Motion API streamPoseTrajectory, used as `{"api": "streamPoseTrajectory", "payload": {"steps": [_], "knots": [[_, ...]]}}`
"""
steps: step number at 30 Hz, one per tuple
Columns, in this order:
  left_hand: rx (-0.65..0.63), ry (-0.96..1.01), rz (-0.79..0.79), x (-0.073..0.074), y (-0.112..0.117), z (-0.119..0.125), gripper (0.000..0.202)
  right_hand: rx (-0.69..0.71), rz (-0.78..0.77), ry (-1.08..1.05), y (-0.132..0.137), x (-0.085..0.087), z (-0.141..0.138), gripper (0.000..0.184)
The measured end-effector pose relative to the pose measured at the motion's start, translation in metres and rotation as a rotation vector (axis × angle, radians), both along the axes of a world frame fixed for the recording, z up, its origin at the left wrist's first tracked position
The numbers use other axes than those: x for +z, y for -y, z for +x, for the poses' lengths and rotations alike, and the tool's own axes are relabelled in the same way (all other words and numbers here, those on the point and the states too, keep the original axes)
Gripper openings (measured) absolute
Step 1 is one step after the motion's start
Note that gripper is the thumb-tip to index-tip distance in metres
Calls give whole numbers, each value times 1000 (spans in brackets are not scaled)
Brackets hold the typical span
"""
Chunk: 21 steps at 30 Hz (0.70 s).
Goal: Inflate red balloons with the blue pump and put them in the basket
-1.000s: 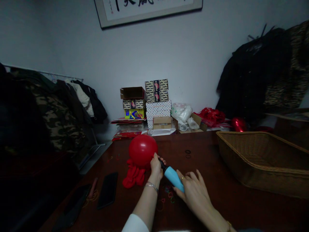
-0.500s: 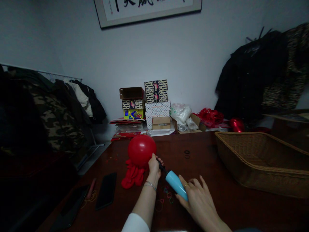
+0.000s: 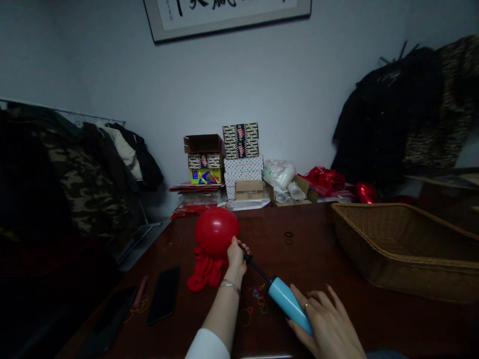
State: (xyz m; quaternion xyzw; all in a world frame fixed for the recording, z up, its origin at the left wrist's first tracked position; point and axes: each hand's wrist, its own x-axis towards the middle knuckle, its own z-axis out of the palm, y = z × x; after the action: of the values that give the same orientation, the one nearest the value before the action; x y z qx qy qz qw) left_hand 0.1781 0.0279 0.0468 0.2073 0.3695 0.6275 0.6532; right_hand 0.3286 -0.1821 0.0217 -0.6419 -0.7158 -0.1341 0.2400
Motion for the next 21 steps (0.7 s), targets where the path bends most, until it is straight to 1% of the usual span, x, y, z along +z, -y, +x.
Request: {"api": "streamPoseTrajectory", "payload": {"steps": [3, 9, 15, 21], "knots": [[11, -3, -8, -1, 0, -2, 35, -8, -4, 4, -3, 2, -3, 51], [43, -19, -8, -1, 1, -7, 33, -21, -74, -22, -9, 7, -12, 51], [11, -10, -3, 0, 9, 1, 29, -60, -135, -16, -25, 21, -25, 52], [8, 20, -27, -2, 11, 5, 28, -77, -145, -9, -45, 33, -38, 53]]}}
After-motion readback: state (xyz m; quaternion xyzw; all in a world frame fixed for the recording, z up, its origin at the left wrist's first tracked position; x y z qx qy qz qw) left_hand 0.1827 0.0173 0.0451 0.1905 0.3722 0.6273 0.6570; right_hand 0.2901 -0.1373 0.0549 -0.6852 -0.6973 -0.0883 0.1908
